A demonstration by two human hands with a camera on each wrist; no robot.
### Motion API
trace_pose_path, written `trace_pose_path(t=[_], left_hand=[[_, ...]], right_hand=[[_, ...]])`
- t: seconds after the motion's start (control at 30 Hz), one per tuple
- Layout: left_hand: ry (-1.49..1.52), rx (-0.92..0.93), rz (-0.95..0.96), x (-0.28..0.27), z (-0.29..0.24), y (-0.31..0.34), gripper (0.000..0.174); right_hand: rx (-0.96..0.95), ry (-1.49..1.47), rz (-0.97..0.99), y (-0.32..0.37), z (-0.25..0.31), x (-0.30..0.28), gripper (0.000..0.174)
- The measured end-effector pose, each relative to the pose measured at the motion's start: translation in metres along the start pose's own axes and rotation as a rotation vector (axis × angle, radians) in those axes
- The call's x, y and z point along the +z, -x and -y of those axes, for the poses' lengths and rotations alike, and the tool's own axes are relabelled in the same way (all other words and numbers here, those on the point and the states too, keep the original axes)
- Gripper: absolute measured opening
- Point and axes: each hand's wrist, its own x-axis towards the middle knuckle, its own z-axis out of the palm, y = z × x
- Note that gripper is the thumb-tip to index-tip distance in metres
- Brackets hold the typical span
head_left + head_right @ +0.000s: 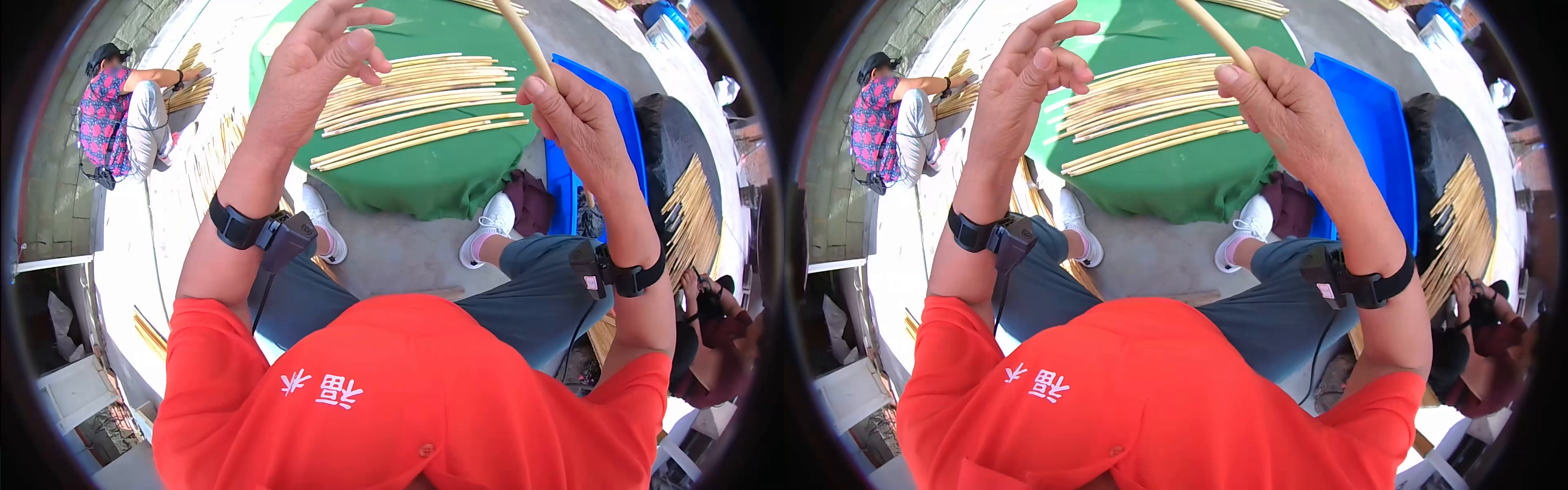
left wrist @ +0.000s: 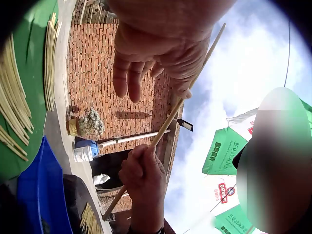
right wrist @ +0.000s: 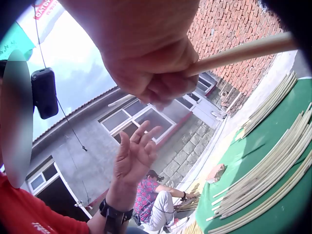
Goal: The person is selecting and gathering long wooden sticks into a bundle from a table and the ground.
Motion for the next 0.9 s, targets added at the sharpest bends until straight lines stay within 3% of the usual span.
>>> trace_pose_path(t=[0.07, 0.13, 0.2, 0.33, 0.43, 0.53, 0.6, 0.7, 0.9], left_hand=[[0.384, -0.054, -0.022, 0.008, 0.01, 0.011, 0.027], [0.428, -0.063, 0.031, 0.001, 0.019, 0.011, 0.03], [0.467, -0.08, 0.072, -0.014, 0.03, 0.01, 0.032], [0.164, -0.089, -0.284, -0.079, 0.048, -0.003, 0.026], [0.107, 0.026, -0.541, -0.109, 0.042, -0.004, 0.023], [-0.053, 0.144, -0.77, -0.127, 0.021, -0.001, 0.025], [-0.012, 0.139, -0.747, -0.138, 0.022, 0.003, 0.025], [0.01, 0.113, -0.72, -0.137, 0.023, 0.008, 0.025], [-0.032, 0.02, -0.667, -0.13, 0.023, 0.012, 0.027]], right_hand=[[0.085, -0.066, 0.271, -0.007, 0.016, 0.025, 0.032], [0.112, -0.158, 0.41, -0.013, 0.01, 0.061, 0.032], [0.091, -0.281, 0.416, -0.016, -0.01, 0.098, 0.027], [0.111, -0.311, 0.408, -0.02, -0.078, 0.166, 0.023], [-0.006, -0.045, 0.368, -0.017, -0.133, 0.2, 0.021], [0.141, 0.055, 0.461, -0.016, -0.186, 0.208, 0.015], [-0.035, 0.381, 0.167, -0.019, -0.218, 0.206, 0.02], [0.114, 0.632, 0.119, -0.031, -0.23, 0.197, 0.027], [0.047, 0.638, 0.039, -0.046, -0.249, 0.208, 0.023]])
